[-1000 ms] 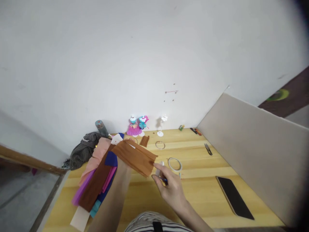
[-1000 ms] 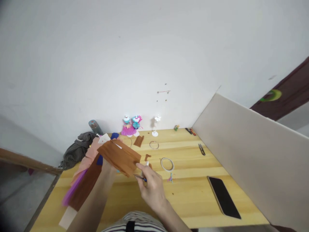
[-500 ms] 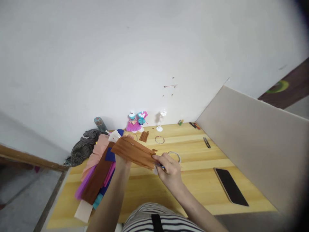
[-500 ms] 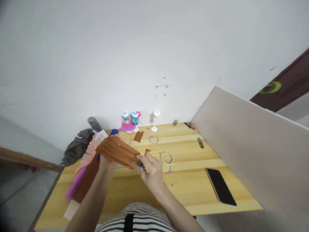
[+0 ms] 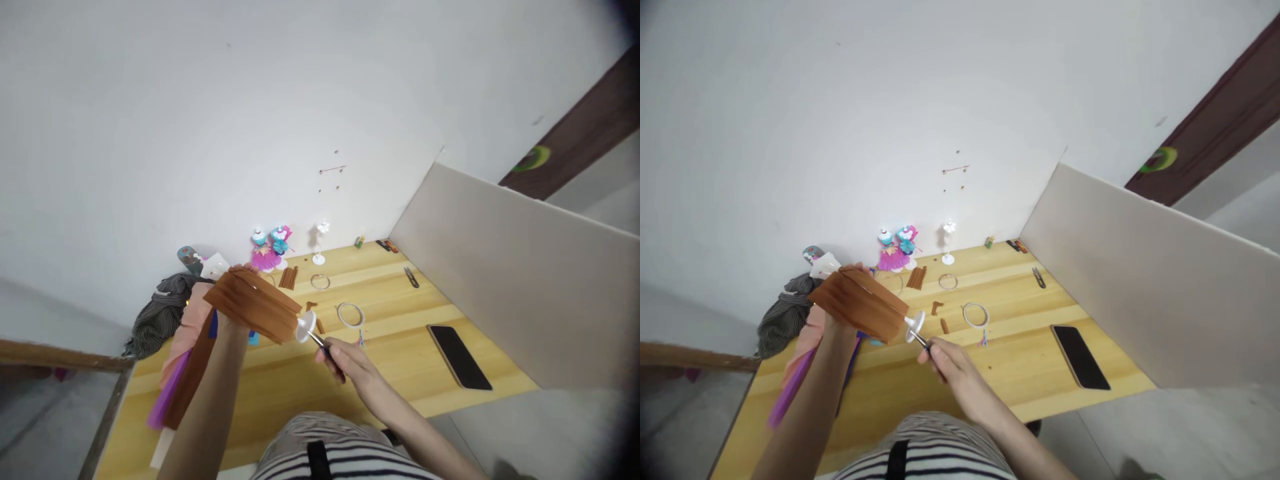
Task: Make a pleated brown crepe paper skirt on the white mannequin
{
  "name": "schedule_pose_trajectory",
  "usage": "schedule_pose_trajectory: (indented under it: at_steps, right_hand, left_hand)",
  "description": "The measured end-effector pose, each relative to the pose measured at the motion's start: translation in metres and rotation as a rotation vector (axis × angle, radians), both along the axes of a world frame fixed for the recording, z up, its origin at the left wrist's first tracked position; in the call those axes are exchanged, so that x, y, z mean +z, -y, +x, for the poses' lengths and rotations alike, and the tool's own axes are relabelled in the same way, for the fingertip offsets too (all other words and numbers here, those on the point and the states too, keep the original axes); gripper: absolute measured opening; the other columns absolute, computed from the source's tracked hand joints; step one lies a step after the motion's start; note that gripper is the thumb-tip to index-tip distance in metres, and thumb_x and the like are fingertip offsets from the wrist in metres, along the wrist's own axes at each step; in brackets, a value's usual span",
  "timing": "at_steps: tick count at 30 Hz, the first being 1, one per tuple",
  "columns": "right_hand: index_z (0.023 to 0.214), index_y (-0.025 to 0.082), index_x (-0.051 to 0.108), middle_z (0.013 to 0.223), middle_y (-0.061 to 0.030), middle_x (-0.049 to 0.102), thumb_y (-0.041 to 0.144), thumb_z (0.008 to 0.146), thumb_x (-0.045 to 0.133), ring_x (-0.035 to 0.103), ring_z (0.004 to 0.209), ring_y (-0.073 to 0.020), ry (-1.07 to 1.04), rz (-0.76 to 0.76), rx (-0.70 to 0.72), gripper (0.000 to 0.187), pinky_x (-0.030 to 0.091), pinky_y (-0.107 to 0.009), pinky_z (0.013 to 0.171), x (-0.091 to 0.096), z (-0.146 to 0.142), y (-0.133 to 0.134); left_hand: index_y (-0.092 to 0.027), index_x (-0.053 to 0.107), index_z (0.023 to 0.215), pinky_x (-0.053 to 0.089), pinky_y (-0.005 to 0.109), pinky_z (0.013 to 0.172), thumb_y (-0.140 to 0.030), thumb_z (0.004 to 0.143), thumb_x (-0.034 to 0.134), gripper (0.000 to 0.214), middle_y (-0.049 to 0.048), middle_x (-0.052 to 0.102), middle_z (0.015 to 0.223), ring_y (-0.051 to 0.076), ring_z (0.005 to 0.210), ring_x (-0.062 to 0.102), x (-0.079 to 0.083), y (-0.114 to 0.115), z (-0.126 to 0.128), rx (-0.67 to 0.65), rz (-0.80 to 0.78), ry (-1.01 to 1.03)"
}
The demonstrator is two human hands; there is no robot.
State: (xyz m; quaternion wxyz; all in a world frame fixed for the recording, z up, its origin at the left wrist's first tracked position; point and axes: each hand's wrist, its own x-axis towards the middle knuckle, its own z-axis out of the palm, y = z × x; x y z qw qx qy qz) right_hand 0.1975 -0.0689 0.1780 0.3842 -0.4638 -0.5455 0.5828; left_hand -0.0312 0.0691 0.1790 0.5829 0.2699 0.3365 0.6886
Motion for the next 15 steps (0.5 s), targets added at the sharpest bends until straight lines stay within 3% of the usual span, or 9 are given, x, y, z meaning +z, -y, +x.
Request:
schedule_pose_trajectory:
  at_steps: [6,11,15]
  right_hand:
    - [0.075,0.015,0.058,0.059,0.0034,0.041,0.069,0.078,0.048,0.035,0.048,-0.0087,0.001,-0.116,0.011,0.055,0.024,-0.022,0.045,0.001,-0.003,-0.011]
    - [0.076,0.015,0.058,0.056,0.0045,0.039,0.066,0.078,0.050,0.031,0.047,-0.0084,-0.064,-0.169,0.045,0.051,0.019,-0.023,0.045,0.000,-0.004,-0.015]
    - [0.069,0.017,0.051,0.057,0.0060,0.030,0.060,0.076,0.057,0.028,0.052,-0.0090,-0.097,-0.057,0.016,0.043,0.021,-0.024,0.050,0.003,-0.001,-0.016]
  left_hand:
    - [-0.024,0.064,0.088,0.047,0.040,0.096,-0.035,0.092,0.041,0.025,0.0021,0.073,0.096,0.020,0.101,0.065,0.004,-0.006,0.007,-0.087,0.027,0.117]
    - [-0.025,0.063,0.086,0.048,0.041,0.096,-0.035,0.091,0.044,0.023,0.0017,0.071,0.092,0.023,0.102,0.063,0.003,-0.009,0.015,-0.118,0.059,0.131]
    - [-0.024,0.063,0.083,0.044,0.041,0.101,-0.032,0.089,0.043,0.022,-0.0004,0.070,0.092,0.020,0.101,0.063,0.002,-0.011,0.019,-0.080,0.042,0.086]
